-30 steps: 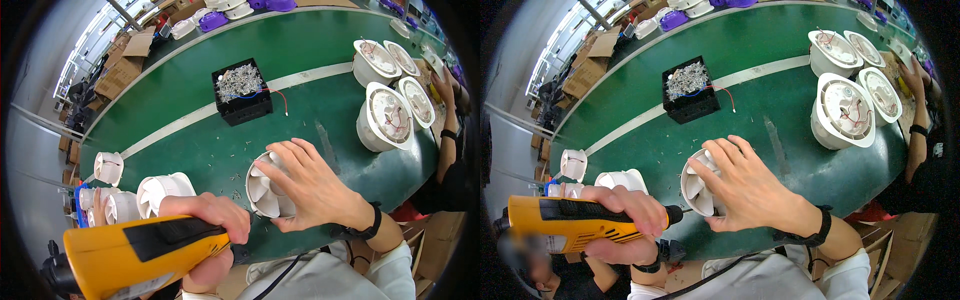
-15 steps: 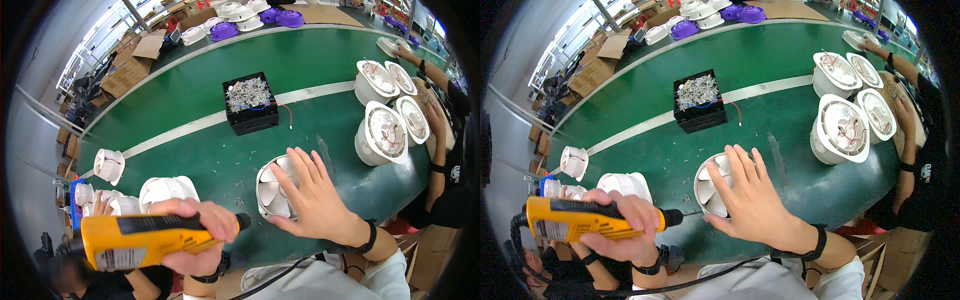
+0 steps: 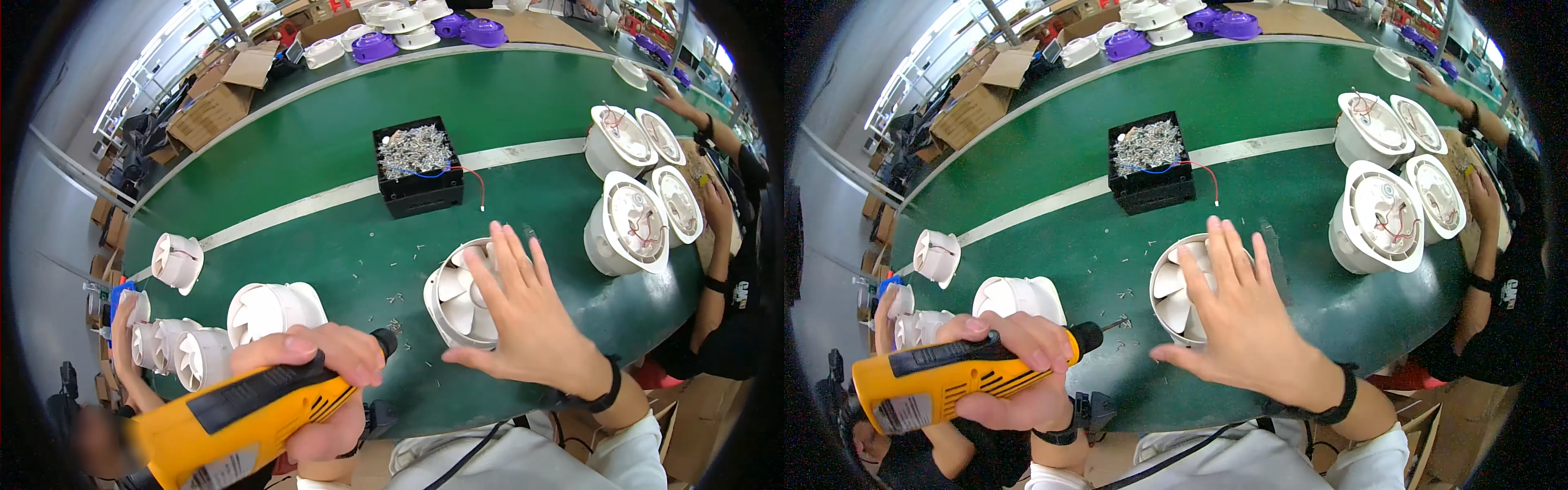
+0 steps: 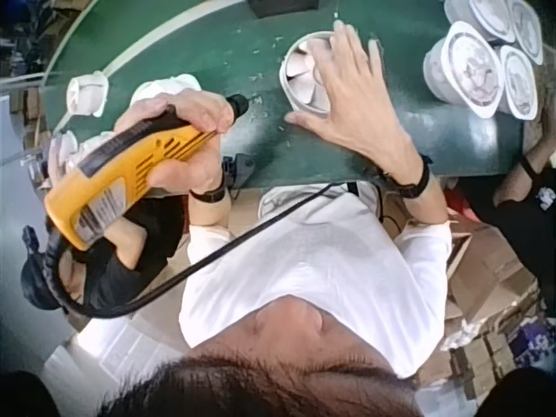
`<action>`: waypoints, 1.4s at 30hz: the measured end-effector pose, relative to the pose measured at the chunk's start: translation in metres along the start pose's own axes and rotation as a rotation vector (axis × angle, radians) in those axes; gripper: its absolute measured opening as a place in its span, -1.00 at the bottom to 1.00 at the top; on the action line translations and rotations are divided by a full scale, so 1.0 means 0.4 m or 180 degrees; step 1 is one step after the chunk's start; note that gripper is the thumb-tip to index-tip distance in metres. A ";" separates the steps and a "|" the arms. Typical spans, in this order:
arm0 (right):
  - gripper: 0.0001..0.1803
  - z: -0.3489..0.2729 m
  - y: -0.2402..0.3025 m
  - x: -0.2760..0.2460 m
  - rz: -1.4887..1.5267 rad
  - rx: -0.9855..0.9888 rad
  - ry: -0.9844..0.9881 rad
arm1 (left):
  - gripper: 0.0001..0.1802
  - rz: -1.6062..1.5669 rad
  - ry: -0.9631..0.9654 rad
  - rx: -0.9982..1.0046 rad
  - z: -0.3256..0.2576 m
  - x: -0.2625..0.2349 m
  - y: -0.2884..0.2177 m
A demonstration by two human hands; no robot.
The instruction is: The person uses a yellow power drill to fasten screws into white fan housings on a green assembly table. They repeatedly pick up fan units, align them, and drive screws into the casing while other workers perform similar tasks in the background.
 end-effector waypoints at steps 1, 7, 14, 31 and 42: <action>-0.02 0.001 0.005 0.014 -0.0057 0.0037 -0.0069 | -0.29 -0.0045 -0.0056 -0.0077 0.000 0.003 0.008; 0.05 0.033 -0.008 -0.003 0.0270 -0.0738 0.0383 | -0.21 -0.0266 -0.0277 -0.0527 0.019 0.017 0.030; 0.08 0.001 0.009 0.022 0.0246 -0.0044 -0.0079 | -0.22 0.0023 -0.0348 -0.0767 0.024 0.020 0.037; -0.01 0.035 -0.042 0.010 0.0682 -0.0625 0.0032 | -0.19 -0.0188 -0.0207 -0.0943 0.022 0.039 0.039; -0.02 0.031 -0.041 0.013 0.0625 -0.0705 0.0004 | -0.24 0.0426 -0.0063 -0.1225 0.045 0.077 0.076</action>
Point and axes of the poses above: each hand's wrist, its own z-axis towards the middle knuckle, its own x-axis out of the palm, y = z × x, the point moved 4 cm from there along z, towards the middle knuckle, and after that the axes turned 4 degrees about -z, right-handed, at the moved point
